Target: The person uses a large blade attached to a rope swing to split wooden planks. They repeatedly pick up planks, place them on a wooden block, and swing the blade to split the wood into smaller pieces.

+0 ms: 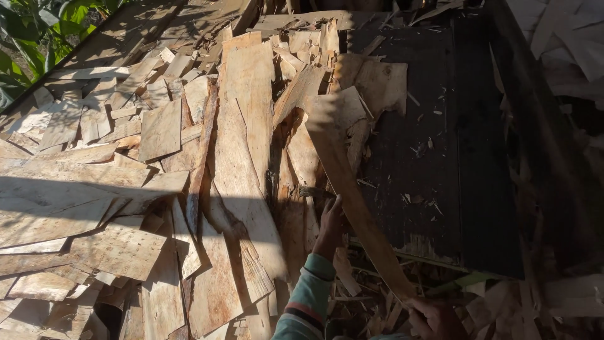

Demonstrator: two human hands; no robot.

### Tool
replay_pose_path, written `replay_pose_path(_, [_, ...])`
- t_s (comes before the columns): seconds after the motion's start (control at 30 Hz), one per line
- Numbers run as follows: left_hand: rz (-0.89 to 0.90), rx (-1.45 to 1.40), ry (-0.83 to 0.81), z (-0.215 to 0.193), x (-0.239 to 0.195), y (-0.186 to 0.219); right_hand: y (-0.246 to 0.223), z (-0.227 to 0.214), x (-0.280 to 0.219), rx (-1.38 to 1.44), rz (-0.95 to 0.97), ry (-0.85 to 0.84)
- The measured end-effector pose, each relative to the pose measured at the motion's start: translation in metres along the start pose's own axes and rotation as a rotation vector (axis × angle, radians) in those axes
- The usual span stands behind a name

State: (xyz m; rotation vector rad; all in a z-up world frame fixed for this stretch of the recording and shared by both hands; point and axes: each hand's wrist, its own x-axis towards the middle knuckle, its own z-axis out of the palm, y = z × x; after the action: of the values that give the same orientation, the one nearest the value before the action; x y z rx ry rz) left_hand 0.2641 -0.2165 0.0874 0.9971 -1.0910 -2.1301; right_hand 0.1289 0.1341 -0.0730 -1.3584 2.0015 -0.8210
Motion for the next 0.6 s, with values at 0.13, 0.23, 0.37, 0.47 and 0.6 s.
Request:
replay_pose_path(0.13, [-0.129,0.002,-0.021,0.029,0.049,-0.045,0.067,-0.024,-0.083,-0.113,0.006,-0.074])
replay_pose_path(0.23, [-0.159,0.075,-0.039,0.054,0.057,-0.080,0.079,-0.046,-0.121,-0.260,0.332,-0.098])
replay_pose_path(0.37, [-0.081,0.043,-0.044,0.101,0.037,-0.102,0.128,-0.053,-0.163,-0.165,0.257,0.090])
replay_pose_path(0.47, [-0.032,-0.220,-0.033,0.125,0.013,-0.101,0.130,-0.087,-0.178,-0.387,0.244,0.098])
replay_pose_path(0.6, [0.042,-0.266,-0.060,0.139,-0.026,-0.078,0.275,-0.086,-0.189,-0.205,0.377,0.363])
